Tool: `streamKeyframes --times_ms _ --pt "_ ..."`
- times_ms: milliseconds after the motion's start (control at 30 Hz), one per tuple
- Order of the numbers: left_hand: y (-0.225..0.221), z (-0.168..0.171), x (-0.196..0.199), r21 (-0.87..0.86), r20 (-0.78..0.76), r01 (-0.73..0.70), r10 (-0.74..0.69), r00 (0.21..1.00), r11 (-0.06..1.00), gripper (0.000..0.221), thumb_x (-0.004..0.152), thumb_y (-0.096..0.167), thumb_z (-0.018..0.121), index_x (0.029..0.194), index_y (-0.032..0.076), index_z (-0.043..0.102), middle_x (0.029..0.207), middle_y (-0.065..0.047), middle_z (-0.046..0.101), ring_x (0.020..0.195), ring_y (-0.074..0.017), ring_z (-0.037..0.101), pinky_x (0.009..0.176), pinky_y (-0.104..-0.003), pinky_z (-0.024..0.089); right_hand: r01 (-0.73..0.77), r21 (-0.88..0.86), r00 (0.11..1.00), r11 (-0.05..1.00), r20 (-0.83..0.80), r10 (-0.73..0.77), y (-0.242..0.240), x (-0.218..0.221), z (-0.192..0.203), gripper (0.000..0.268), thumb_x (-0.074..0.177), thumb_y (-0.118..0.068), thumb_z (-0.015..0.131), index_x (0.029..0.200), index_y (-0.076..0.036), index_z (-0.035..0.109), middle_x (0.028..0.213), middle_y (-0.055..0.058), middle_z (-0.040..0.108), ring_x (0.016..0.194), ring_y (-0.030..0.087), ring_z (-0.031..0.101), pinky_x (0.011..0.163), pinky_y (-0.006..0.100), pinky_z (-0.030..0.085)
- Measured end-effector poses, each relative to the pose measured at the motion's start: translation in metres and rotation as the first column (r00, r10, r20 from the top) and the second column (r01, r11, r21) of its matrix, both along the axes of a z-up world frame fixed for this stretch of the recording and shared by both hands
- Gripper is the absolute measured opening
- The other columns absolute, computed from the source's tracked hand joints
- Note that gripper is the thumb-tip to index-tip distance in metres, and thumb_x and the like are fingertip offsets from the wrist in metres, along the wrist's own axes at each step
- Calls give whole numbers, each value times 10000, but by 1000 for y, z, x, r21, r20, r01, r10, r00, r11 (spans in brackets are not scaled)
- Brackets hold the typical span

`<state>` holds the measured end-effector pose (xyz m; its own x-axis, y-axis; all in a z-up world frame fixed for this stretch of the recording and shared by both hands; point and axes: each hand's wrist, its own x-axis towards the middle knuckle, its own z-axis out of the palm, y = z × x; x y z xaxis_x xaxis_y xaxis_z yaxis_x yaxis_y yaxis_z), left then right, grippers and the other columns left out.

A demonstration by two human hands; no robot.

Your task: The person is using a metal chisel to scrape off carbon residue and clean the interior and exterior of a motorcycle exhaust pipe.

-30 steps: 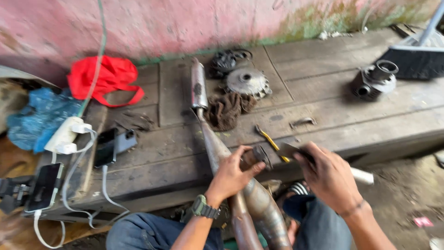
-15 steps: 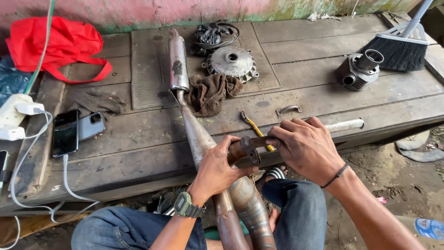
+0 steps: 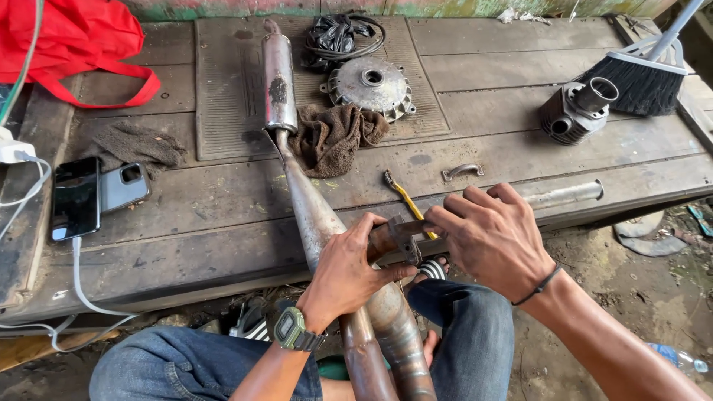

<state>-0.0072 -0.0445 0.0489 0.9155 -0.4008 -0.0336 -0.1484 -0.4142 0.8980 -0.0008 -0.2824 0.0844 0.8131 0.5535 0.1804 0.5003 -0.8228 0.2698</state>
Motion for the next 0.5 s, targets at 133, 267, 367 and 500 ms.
streamKeyframes --times_ms 133,267,367,500 --pt "2 8 1 6 3 15 -15 1000 1000 770 735 536 861 1261 44 589 1097 -240 736 1007 -463 730 929 -534 519 -46 -26 997 999 -68 44 4 1 16 95 933 -351 545 914 -274 597 794 -54 605 853 191 606 812 354 442" --pt "3 6 0 1 7 26 -27 1000 1000 761 734 515 868 1259 44 581 1101 -234 737 1016 -467 729 927 -536 511 -77 -57 996 995 -39 75 9 8 16 67 917 -337 574 918 -280 608 814 -63 628 849 191 607 817 363 433" --pt "3 2 1 -8 24 24 -24 999 1000 742 734 481 877 1253 43 579 1101 -230 737 1009 -468 730 920 -537 509 -94 -65 994 993 -63 90 10 7 20 59 910 -323 584 920 -273 614 812 -58 640 847 195 615 815 364 436" --pt "3 -1 1 -28 41 24 -22 999 999 729 737 451 891 1247 26 588 1101 -234 738 1001 -459 735 931 -549 505 -101 -59 992 993 -84 96 15 11 24 90 951 -307 580 892 -264 633 805 -58 653 824 190 621 820 361 446"
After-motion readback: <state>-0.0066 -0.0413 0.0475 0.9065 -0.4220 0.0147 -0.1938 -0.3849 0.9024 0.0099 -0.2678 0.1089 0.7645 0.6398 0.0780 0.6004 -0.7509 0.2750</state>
